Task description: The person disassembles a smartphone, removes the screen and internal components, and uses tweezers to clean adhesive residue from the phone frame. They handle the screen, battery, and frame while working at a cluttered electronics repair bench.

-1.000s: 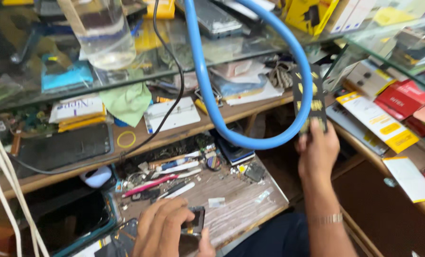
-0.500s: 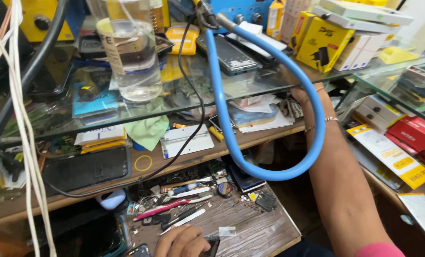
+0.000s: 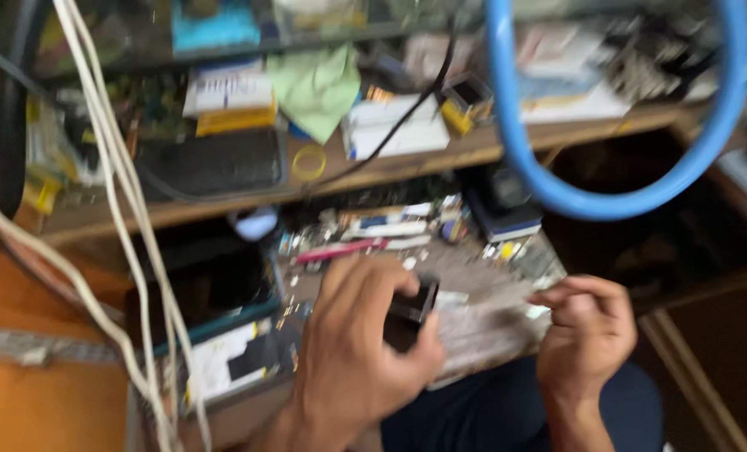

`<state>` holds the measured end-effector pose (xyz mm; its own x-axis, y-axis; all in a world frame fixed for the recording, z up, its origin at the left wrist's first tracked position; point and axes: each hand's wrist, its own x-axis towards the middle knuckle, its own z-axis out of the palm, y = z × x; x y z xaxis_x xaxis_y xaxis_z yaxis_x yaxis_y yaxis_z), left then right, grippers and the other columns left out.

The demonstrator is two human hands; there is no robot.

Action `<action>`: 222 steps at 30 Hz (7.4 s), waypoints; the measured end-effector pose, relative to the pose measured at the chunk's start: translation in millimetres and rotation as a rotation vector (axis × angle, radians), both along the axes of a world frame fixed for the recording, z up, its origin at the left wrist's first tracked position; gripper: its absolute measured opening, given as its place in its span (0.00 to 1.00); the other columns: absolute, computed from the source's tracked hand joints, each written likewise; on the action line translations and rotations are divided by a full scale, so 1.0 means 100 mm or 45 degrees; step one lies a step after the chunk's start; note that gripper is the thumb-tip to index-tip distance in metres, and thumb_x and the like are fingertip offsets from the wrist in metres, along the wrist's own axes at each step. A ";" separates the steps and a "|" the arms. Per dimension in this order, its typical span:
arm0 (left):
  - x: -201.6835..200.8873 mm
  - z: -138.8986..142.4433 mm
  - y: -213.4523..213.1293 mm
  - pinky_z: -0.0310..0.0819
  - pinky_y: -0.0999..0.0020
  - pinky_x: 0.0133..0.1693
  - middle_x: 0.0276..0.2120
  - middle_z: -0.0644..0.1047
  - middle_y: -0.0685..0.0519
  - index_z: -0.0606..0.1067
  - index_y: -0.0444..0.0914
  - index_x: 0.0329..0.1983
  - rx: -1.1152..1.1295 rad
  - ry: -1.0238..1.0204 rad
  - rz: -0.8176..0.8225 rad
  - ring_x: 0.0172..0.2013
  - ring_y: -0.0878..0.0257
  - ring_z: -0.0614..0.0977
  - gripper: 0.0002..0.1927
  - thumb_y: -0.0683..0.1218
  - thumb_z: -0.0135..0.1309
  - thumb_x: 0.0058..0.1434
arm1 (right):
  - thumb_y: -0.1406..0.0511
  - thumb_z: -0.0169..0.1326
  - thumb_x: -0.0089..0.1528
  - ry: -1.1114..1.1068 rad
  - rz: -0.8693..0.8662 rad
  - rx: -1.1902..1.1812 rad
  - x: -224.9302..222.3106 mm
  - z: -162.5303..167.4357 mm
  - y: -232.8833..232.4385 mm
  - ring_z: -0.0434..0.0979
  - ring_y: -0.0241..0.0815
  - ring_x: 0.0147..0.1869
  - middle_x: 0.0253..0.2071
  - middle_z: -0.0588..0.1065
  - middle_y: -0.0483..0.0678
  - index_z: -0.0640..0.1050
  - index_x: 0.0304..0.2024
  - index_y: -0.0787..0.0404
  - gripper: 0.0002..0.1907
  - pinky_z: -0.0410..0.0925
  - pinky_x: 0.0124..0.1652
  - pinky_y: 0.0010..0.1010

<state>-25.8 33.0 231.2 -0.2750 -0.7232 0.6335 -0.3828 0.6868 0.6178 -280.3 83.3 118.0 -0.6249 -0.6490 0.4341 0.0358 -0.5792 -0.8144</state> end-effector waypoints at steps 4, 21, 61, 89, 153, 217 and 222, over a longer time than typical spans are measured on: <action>0.11 0.06 -0.10 0.75 0.57 0.50 0.41 0.77 0.47 0.72 0.36 0.43 0.045 0.016 -0.158 0.46 0.47 0.79 0.18 0.43 0.65 0.50 | 0.60 0.68 0.57 0.717 0.653 0.268 0.40 0.33 -0.01 0.59 0.53 0.82 0.75 0.62 0.60 0.54 0.77 0.65 0.53 0.52 0.78 0.45; 0.77 -0.29 -0.34 0.71 0.63 0.61 0.57 0.75 0.46 0.67 0.36 0.58 0.253 0.308 -0.685 0.58 0.57 0.77 0.26 0.45 0.58 0.56 | 0.62 0.79 0.42 1.032 1.628 0.717 0.68 0.52 -0.80 0.74 0.37 0.59 0.56 0.77 0.49 0.70 0.63 0.67 0.50 0.70 0.59 0.33; 0.43 -0.79 -0.70 0.43 0.34 0.76 0.70 0.60 0.30 0.58 0.30 0.71 1.017 2.305 -1.694 0.77 0.41 0.54 0.31 0.50 0.42 0.69 | 0.32 0.47 0.64 -1.027 1.667 0.261 0.68 -0.08 -0.04 0.72 0.50 0.46 0.42 0.69 0.63 0.59 0.71 0.79 0.58 0.77 0.39 0.40; 0.98 -0.33 -0.46 0.77 0.68 0.41 0.35 0.72 0.55 0.73 0.38 0.43 1.374 0.907 -0.633 0.38 0.67 0.75 0.14 0.54 0.51 0.73 | 0.30 0.49 0.58 -1.233 1.785 0.174 0.81 -0.06 -0.03 0.68 0.45 0.47 0.46 0.67 0.55 0.56 0.77 0.72 0.64 0.71 0.35 0.34; 1.28 -0.91 0.08 0.78 0.56 0.55 0.52 0.76 0.43 0.67 0.34 0.60 1.109 1.528 -0.065 0.51 0.53 0.79 0.23 0.58 0.39 0.79 | 0.30 0.48 0.60 -1.023 1.754 0.038 0.38 -0.07 0.00 0.74 0.49 0.50 0.49 0.72 0.63 0.60 0.74 0.75 0.62 0.75 0.40 0.36; 0.26 -2.77 0.68 0.76 0.48 0.45 0.36 0.81 0.44 0.82 0.34 0.31 0.082 -1.231 -0.138 0.43 0.46 0.83 0.09 0.41 0.55 0.49 | 0.28 0.43 0.60 -1.033 1.774 0.031 0.35 -0.15 0.02 0.73 0.47 0.48 0.46 0.71 0.59 0.59 0.73 0.71 0.61 0.79 0.41 0.39; 0.40 -2.20 0.81 0.77 0.51 0.42 0.39 0.80 0.41 0.81 0.34 0.33 0.256 -0.769 -0.218 0.41 0.44 0.82 0.07 0.41 0.55 0.53 | 0.28 0.43 0.60 -1.072 1.722 0.039 0.38 -0.12 0.02 0.73 0.48 0.48 0.46 0.71 0.60 0.59 0.73 0.73 0.62 0.78 0.40 0.39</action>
